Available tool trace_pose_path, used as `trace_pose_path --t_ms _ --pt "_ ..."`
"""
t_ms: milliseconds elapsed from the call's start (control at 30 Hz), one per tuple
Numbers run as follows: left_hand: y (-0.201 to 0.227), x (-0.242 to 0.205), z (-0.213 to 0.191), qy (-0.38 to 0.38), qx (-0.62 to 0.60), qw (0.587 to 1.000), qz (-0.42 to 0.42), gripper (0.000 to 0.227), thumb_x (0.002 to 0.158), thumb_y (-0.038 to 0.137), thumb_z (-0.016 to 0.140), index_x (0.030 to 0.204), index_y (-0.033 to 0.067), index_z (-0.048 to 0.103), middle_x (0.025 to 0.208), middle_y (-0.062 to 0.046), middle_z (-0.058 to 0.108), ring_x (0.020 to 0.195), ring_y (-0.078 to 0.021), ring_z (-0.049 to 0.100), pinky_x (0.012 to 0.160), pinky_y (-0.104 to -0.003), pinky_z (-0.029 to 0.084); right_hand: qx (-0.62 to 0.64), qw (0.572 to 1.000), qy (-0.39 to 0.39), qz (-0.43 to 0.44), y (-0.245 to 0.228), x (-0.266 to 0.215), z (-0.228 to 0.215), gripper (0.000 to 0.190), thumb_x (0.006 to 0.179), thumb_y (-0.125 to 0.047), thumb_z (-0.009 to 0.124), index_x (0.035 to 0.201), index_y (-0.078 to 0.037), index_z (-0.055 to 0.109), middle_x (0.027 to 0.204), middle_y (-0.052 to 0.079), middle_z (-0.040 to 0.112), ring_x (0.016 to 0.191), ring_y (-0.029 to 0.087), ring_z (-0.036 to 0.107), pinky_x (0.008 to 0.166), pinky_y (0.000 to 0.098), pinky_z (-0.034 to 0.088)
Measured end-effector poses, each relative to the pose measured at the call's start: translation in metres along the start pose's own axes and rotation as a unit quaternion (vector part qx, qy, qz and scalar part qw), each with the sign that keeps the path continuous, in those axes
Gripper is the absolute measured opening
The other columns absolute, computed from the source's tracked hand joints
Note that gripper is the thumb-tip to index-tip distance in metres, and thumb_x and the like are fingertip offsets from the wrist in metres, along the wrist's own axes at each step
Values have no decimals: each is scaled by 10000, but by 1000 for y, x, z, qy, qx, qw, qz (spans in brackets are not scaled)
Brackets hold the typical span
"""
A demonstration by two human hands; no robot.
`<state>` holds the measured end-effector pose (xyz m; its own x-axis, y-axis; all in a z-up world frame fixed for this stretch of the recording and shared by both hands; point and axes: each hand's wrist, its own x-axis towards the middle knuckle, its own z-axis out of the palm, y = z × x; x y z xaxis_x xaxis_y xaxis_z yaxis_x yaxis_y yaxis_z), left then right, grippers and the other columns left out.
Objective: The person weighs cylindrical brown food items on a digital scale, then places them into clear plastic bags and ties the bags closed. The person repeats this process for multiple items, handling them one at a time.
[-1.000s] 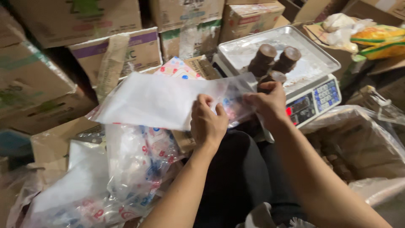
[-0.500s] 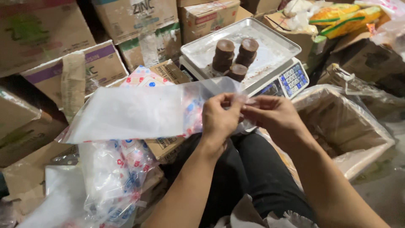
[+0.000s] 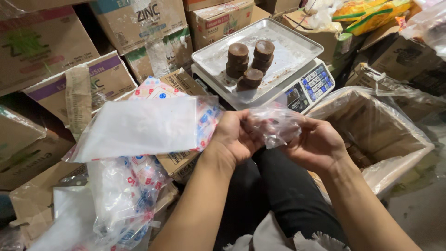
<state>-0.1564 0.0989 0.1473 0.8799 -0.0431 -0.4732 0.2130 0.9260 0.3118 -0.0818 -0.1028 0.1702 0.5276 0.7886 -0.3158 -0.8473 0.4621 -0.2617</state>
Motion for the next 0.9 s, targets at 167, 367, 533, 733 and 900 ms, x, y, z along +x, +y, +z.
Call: trace_pose_path --t_ms 167,367,533,733,900 --pt "15 -4 13 -78 -115 990 0 304 1007 171 477 1015 -96 621 855 -128 652 636 -212 655 630 -345 620 34 999 -26 15 -11 -5 17 337 1045 -163 447 1203 63 640 1065 213 702 913 277 683 780 361 613" --pt "10 -32 35 -71 313 938 128 358 936 176 795 1086 7 517 883 -104 557 683 -195 529 581 -347 476 -205 950 172 -161 -16 -35 64 351 957 -341 369 1152 -136 576 1011 84 667 954 284 694 825 556 572" --pt "10 -38 47 164 612 680 369 611 685 165 821 1119 44 408 1014 -184 602 944 -317 645 882 -422 542 -366 918 -91 -123 -11 -23 55 146 1002 -73 676 1121 -13 616 984 118 666 906 242 654 829 379 532" --pt "13 -56 39 134 610 554 550 217 716 -51 595 917 33 609 1116 -162 676 1080 -357 676 965 -434 532 -850 450 169 -215 14 4 56 477 850 -129 802 1322 -141 734 1157 266 571 963 396 588 875 453 501" --pt "29 -66 29 147 698 516 474 268 696 5 626 821 158 806 1282 -62 709 1144 -310 661 976 -401 517 -900 346 4 -265 27 34 62 668 703 -175 893 1332 -104 680 1359 278 476 1254 393 488 992 400 487"
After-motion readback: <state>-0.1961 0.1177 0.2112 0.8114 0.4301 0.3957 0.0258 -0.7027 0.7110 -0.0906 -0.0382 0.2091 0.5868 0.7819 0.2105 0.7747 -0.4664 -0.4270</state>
